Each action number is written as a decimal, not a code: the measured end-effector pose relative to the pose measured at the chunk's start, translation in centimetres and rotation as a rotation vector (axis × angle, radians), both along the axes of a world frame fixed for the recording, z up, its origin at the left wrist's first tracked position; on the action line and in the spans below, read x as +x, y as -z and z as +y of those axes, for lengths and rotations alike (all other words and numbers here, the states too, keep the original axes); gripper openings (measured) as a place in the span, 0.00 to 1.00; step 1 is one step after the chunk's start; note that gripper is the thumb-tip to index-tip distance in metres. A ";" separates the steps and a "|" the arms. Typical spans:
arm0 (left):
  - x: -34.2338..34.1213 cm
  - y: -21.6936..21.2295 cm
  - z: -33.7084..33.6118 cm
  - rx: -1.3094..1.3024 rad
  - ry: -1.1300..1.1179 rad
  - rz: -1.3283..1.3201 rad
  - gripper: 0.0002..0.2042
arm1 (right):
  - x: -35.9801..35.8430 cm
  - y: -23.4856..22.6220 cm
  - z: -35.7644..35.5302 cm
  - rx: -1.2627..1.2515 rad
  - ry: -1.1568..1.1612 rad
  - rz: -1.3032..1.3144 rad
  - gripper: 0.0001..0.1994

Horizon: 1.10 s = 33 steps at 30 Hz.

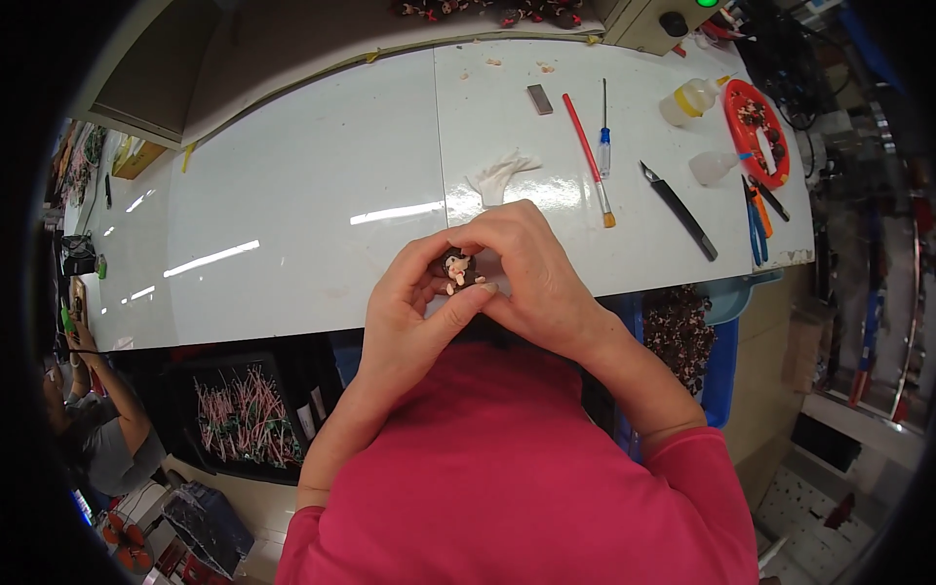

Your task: The person assembles miniature figurines, applying glue with a squeeze bottle and attaching components together by hand.

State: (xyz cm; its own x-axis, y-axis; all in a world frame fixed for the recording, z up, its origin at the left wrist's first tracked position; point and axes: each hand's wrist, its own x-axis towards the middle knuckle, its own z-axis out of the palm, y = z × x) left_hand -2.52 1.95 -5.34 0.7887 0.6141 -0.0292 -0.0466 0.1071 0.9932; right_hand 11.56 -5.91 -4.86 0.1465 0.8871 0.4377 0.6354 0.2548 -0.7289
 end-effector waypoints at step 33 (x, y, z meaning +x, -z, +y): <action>-1.0 -0.3 0.7 -0.162 0.148 -0.118 0.26 | 0.8 0.5 -0.3 -0.047 0.030 0.116 0.22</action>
State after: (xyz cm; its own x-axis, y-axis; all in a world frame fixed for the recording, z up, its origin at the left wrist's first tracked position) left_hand -3.53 2.68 -5.01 0.8737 0.4861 -0.0203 -0.1332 0.2792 0.9509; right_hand 12.38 -6.24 -5.34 0.2207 0.9006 0.3744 0.5529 0.2007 -0.8087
